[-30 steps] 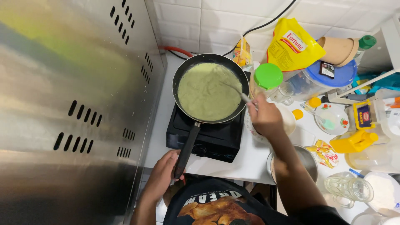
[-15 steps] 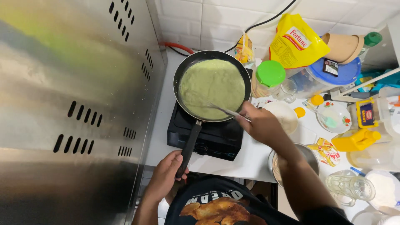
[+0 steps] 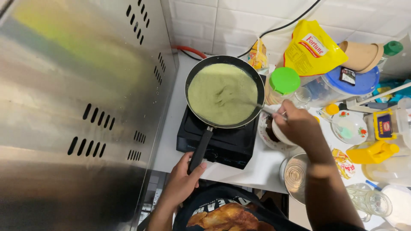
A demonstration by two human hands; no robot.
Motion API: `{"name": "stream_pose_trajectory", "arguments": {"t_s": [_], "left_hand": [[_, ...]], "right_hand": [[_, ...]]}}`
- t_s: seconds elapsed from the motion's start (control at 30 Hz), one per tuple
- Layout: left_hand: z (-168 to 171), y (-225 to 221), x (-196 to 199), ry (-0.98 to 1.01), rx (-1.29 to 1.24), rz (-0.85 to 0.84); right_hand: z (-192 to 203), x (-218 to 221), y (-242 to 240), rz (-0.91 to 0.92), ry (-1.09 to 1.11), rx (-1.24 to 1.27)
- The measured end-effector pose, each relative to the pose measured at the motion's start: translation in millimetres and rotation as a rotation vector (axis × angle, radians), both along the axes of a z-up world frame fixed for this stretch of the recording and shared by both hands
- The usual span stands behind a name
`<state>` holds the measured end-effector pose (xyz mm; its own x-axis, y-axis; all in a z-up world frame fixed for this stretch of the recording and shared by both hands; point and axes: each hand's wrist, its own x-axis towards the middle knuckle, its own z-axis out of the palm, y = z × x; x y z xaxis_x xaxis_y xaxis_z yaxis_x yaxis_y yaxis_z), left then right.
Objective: Stirring a green mixture in a pan on a portable stove and adjusting the heat settings.
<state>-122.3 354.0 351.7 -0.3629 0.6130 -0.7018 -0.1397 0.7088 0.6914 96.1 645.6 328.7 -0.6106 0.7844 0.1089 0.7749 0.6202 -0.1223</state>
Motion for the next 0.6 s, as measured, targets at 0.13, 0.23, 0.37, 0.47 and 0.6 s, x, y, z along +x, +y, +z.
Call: {"name": "stream_pose_trajectory", "arguments": {"t_s": [0.13, 0.23, 0.37, 0.47, 0.6], "left_hand": [[18.8, 3.0, 1.3, 0.039, -0.077, -0.046], [13.3, 1.8, 0.7, 0.129, -0.075, -0.1], [7.5, 3.1, -1.4, 0.156, -0.083, -0.114], [3.7, 0.9, -1.0, 0.129, -0.05, -0.101], [0.9, 2.1, -0.4, 0.112, -0.012, -0.074]], "right_hand": [[-11.2, -56.1, 19.4, -0.027, 0.004, -0.229], [-7.9, -63.9, -9.9, 0.125, 0.133, -0.341], [18.3, -7.2, -11.5, 0.108, 0.038, -0.264], [-5.3, -21.7, 21.2, 0.003, 0.071, -0.23], [-18.4, -75.9, -0.9, 0.138, 0.187, -0.384]]}}
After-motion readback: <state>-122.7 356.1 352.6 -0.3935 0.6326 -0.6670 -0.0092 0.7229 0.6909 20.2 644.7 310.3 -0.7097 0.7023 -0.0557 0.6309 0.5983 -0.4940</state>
